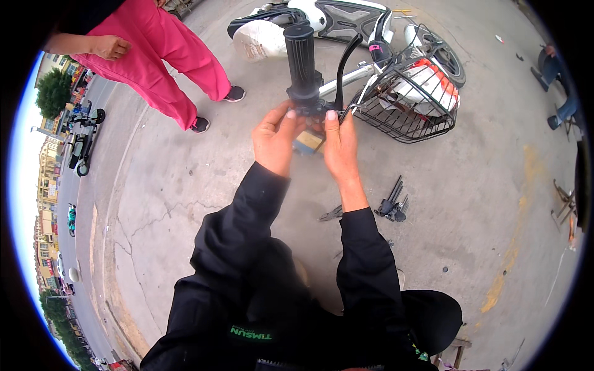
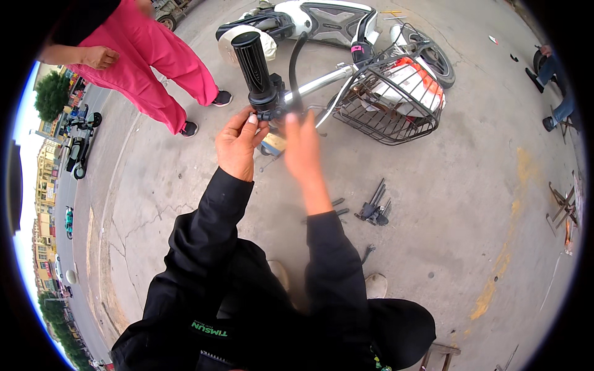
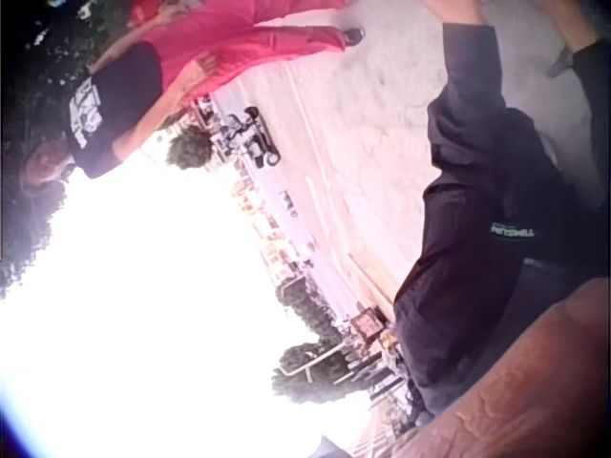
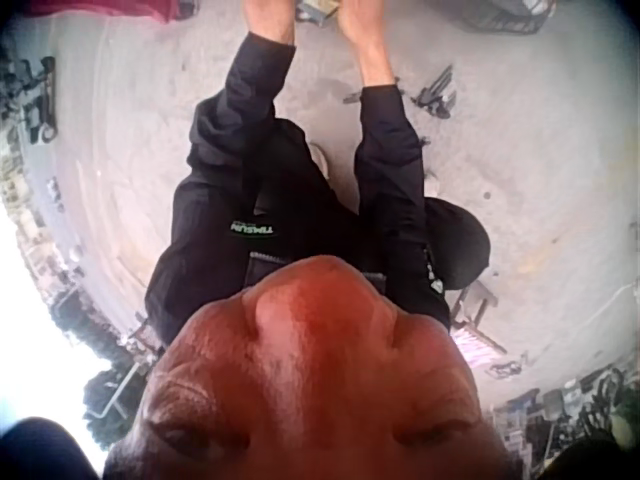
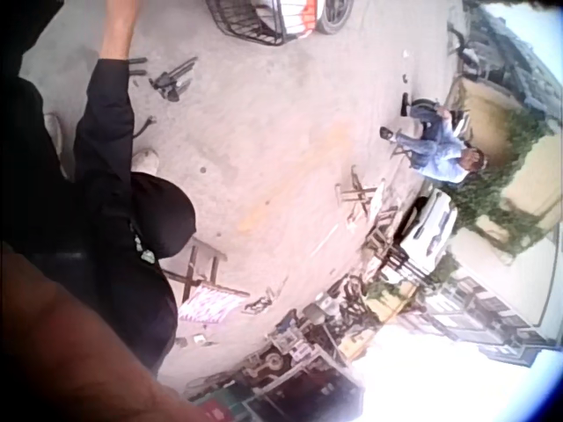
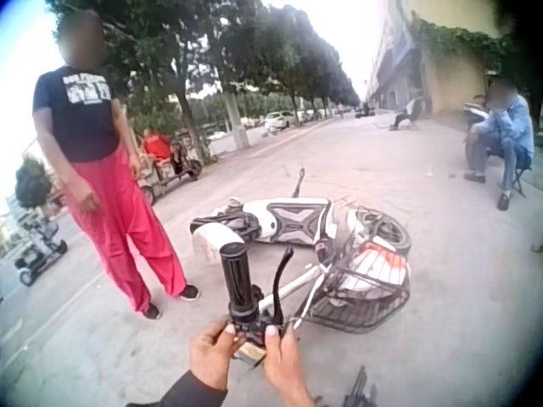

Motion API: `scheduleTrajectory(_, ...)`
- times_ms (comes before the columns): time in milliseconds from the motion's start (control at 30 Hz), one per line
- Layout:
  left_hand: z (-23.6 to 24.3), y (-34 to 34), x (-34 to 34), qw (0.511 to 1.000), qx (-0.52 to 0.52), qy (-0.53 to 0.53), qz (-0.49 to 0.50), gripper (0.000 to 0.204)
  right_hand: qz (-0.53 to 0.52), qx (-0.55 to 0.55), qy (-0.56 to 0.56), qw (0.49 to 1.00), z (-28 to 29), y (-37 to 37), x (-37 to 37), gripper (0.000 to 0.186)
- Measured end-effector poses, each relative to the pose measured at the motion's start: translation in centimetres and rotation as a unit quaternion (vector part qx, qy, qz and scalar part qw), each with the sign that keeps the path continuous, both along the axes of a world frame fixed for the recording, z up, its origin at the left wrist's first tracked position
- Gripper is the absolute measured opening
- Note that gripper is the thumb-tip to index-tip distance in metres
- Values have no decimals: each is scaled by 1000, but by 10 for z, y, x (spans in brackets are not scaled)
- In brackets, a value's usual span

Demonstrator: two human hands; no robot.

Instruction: The person works on the handlebar area of a bicycle, using pliers and a screwdriver to adjust and tighten components. They manipulate brake cables and fasteners, occasionally wiping parts with a cloth. The bicycle remains on the ground throughout the process.

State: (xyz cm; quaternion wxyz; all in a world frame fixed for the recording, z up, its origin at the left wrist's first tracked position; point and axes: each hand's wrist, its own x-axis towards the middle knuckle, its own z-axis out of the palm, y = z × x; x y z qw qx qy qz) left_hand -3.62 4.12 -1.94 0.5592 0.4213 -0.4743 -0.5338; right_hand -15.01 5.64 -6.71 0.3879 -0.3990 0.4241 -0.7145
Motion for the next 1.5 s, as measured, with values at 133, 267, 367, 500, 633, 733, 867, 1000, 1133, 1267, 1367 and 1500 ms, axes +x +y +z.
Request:
scheduleTrajectory(133,-6,-3,0,999,-29,-17,3,30,-18,4,45,999,1,3,-2,39)
scheduleTrajectory(267,-9,-5,5,995,-68,-70,7,29,-13,19,90,996,-6,-3,-9,39)
scheduleTrajectory(367,-14,-7,2,988,-111,-104,3,29,-24,-2,56,998,-26,-13,-8,38)
scheduleTrajectory(500,-17,-10,9,989,-77,-125,-3,28,19,5,33,999,-12,1,-7,38)
scheduleTrajectory(633,-18,-10,6,988,-97,-121,-3,28,31,17,9,999,-15,0,-6,39)
scheduleTrajectory(733,-16,-10,7,988,-89,-123,-5,27,31,8,-14,999,-9,3,-2,41)
scheduleTrajectory(867,-13,-12,12,993,-92,-70,-24,32,11,-4,-33,999,-9,1,4,42)
scheduleTrajectory(1000,-14,-16,23,992,-65,-91,-58,28,27,3,-55,998,-9,-1,2,40)
scheduleTrajectory(1133,-12,-14,28,988,-71,-107,-89,24,39,-7,-82,996,-4,1,6,40)
scheduleTrajectory(1267,-16,-15,30,985,-86,-126,-82,24,49,-12,-83,995,-1,3,7,40)
scheduleTrajectory(1367,-16,-13,30,976,-112,-173,-73,25,44,-7,-72,996,-4,1,5,40)
scheduleTrajectory(1500,-10,-3,28,940,-170,-294,-46,24,34,-8,-65,997,-6,2,4,40)
